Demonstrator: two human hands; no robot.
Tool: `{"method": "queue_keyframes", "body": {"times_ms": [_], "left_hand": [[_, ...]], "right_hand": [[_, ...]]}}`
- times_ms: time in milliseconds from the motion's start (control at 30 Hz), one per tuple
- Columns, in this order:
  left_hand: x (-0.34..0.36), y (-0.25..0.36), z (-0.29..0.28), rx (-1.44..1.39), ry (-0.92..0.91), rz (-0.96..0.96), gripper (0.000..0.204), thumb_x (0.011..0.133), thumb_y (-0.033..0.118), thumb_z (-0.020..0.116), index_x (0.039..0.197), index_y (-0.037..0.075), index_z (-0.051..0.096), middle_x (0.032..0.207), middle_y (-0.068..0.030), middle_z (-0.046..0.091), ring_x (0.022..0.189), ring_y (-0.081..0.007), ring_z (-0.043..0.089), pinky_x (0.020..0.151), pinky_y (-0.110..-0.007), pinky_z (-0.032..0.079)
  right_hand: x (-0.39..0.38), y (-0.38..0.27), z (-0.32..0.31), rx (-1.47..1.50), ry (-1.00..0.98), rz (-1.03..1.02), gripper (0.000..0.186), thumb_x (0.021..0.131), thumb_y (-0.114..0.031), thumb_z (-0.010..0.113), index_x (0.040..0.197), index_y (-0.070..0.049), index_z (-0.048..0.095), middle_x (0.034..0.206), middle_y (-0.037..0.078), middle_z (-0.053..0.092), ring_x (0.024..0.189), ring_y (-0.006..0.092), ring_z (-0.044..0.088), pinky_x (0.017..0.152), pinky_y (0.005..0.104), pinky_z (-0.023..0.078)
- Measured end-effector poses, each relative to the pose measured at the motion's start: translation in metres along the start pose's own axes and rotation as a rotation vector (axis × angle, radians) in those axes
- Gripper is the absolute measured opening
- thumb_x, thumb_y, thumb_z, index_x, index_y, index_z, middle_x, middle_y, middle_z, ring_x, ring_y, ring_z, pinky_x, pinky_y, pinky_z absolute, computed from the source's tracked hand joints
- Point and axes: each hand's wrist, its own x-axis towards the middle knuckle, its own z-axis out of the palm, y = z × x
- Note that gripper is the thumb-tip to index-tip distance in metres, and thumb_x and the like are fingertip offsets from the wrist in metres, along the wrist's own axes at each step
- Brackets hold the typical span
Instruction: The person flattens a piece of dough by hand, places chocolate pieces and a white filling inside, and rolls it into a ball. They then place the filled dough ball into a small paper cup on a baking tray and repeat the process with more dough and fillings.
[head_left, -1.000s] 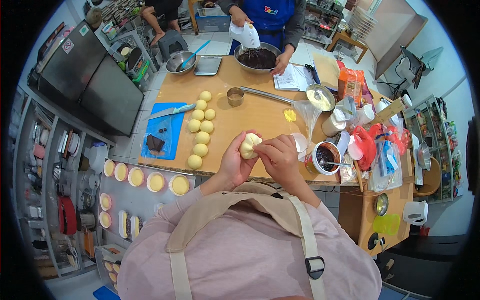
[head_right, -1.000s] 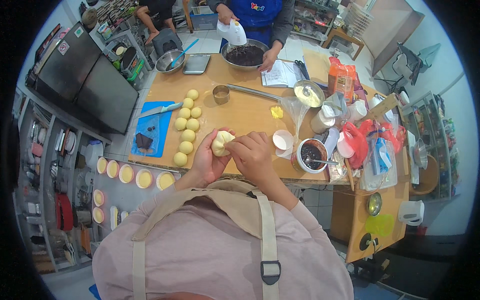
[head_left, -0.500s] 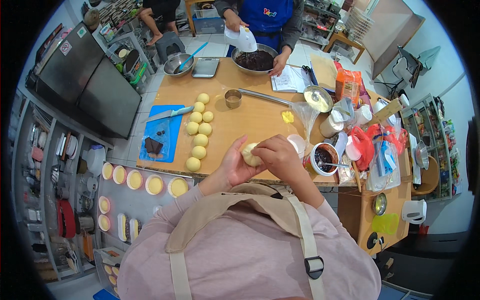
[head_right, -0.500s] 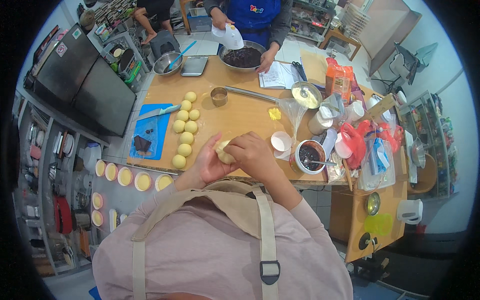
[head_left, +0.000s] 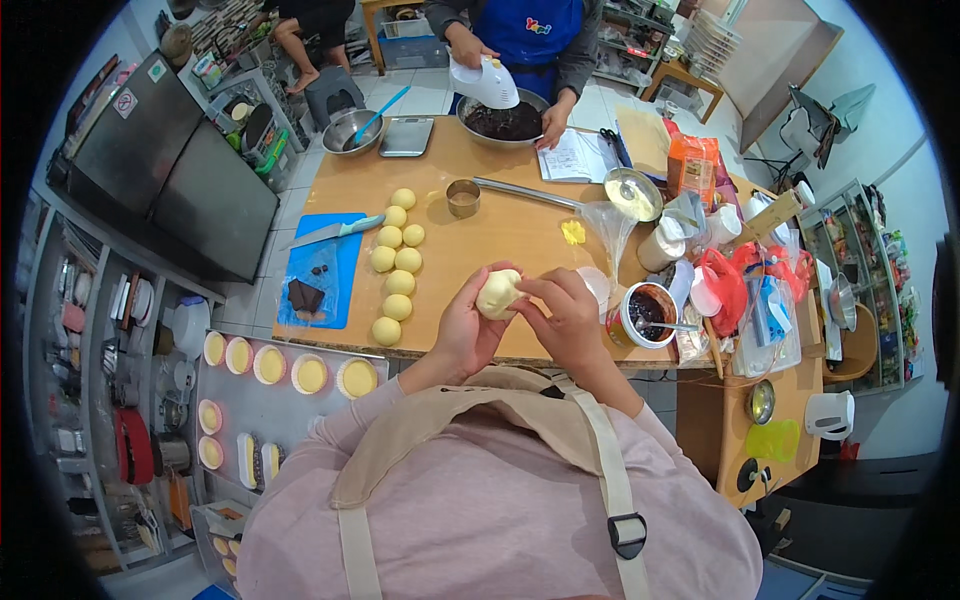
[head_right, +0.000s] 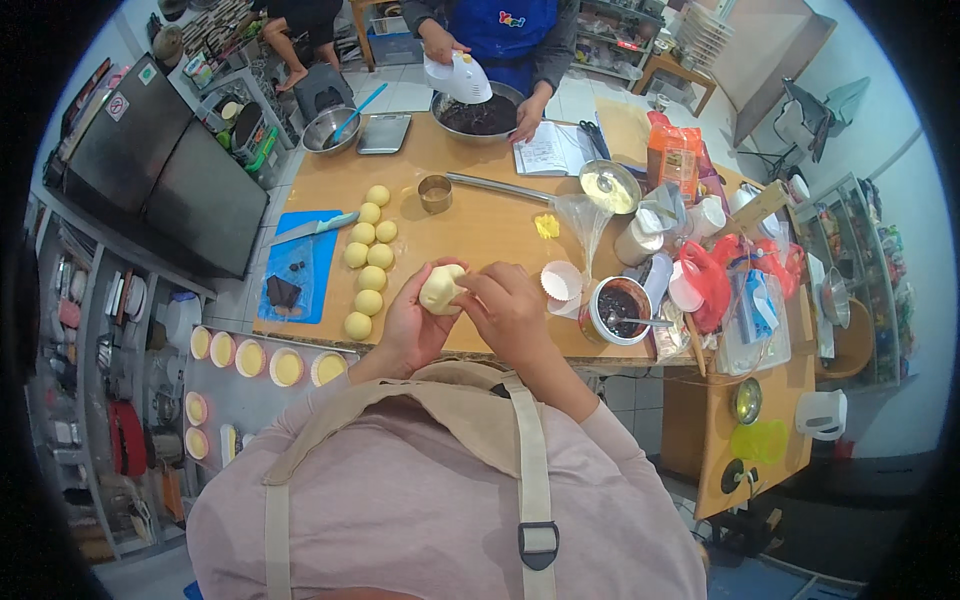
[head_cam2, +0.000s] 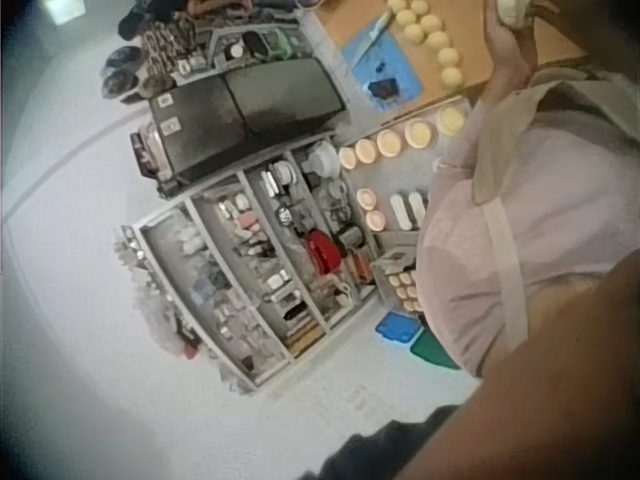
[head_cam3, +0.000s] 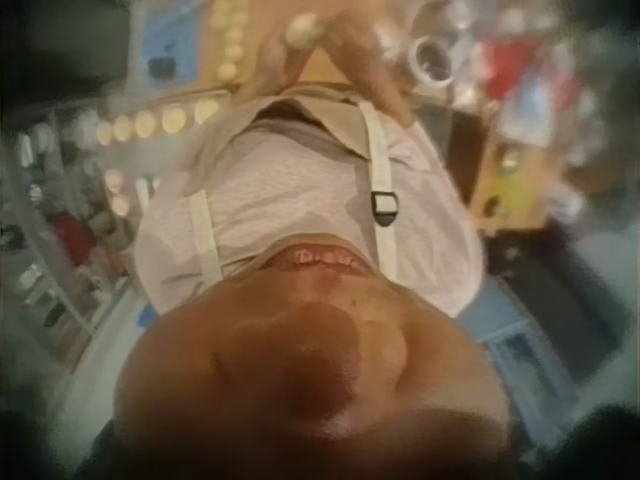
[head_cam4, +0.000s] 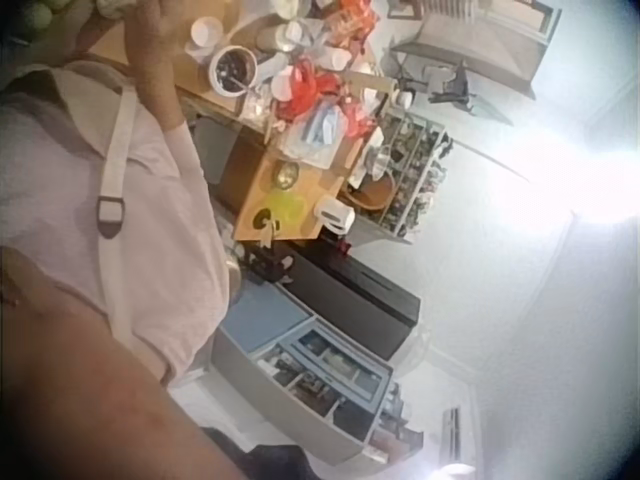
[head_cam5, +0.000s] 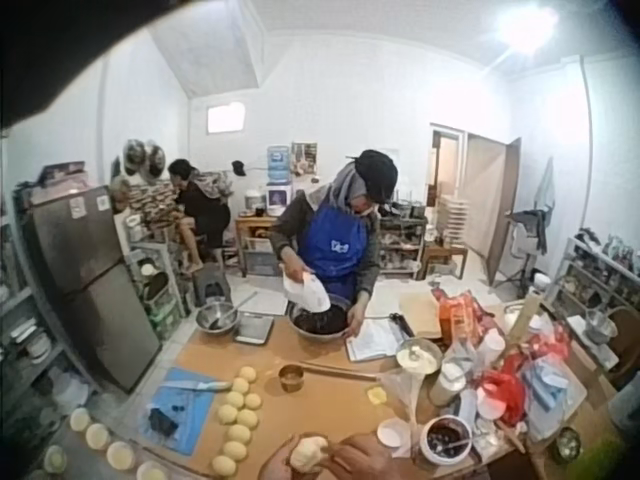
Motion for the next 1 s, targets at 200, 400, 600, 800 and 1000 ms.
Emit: {"method": "queue_keyframes", "body": {"times_ms": [200, 400, 600, 800, 1000], "left_hand": [[-0.007, 0.012, 0.009, -0.06, 0.118, -0.029, 0.039, 0.099, 0.032, 0.037, 0.124, 0.004, 0.047, 0.118, -0.0097, 0.054, 0.107, -0.0221, 0.056, 0.093, -0.039, 0.047], [-0.005, 0.008, -0.017, -0.303, 0.157, -0.316, 0.041, 0.099, 0.038, 0.034, 0.119, 0.006, 0.049, 0.114, -0.0106, 0.056, 0.105, -0.0239, 0.056, 0.095, -0.04, 0.046], [-0.011, 0.008, -0.018, -0.198, 0.164, -0.128, 0.04, 0.101, 0.038, 0.033, 0.115, 0.006, 0.052, 0.108, -0.0097, 0.059, 0.099, -0.0208, 0.058, 0.092, -0.037, 0.048], [-0.017, 0.012, -0.016, -0.089, 0.122, 0.0, 0.035, 0.101, 0.032, 0.034, 0.115, 0.007, 0.053, 0.109, -0.0086, 0.059, 0.099, -0.0196, 0.058, 0.09, -0.035, 0.048], [-0.024, 0.021, 0.009, -0.046, 0.195, 0.001, 0.034, 0.098, 0.031, 0.038, 0.117, 0.005, 0.052, 0.113, -0.0094, 0.056, 0.103, -0.0209, 0.057, 0.092, -0.037, 0.046]], "right_hand": [[0.0, 0.004, 0.001, 0.139, -0.1, -0.081, 0.018, 0.068, -0.003, 0.067, 0.086, -0.007, 0.067, 0.081, 0.008, 0.062, 0.073, 0.0249, 0.061, 0.064, 0.0351, 0.049], [-0.001, 0.0, 0.018, -0.021, -0.26, -0.111, 0.026, 0.071, -0.002, 0.061, 0.096, -0.006, 0.065, 0.092, 0.009, 0.064, 0.082, 0.0274, 0.063, 0.07, 0.0358, 0.052], [0.001, -0.001, 0.026, 0.014, -0.24, -0.13, 0.018, 0.073, -0.001, 0.062, 0.089, -0.007, 0.066, 0.091, 0.009, 0.066, 0.082, 0.0269, 0.065, 0.067, 0.0338, 0.054], [0.007, -0.015, 0.024, 0.043, -0.101, -0.021, 0.015, 0.073, 0.001, 0.066, 0.086, -0.006, 0.066, 0.081, 0.009, 0.064, 0.071, 0.0248, 0.064, 0.059, 0.031, 0.052], [0.006, -0.008, 0.017, 0.106, -0.101, -0.144, 0.012, 0.072, 0.002, 0.066, 0.081, -0.005, 0.067, 0.08, 0.008, 0.064, 0.07, 0.0242, 0.064, 0.059, 0.0303, 0.052]]}}
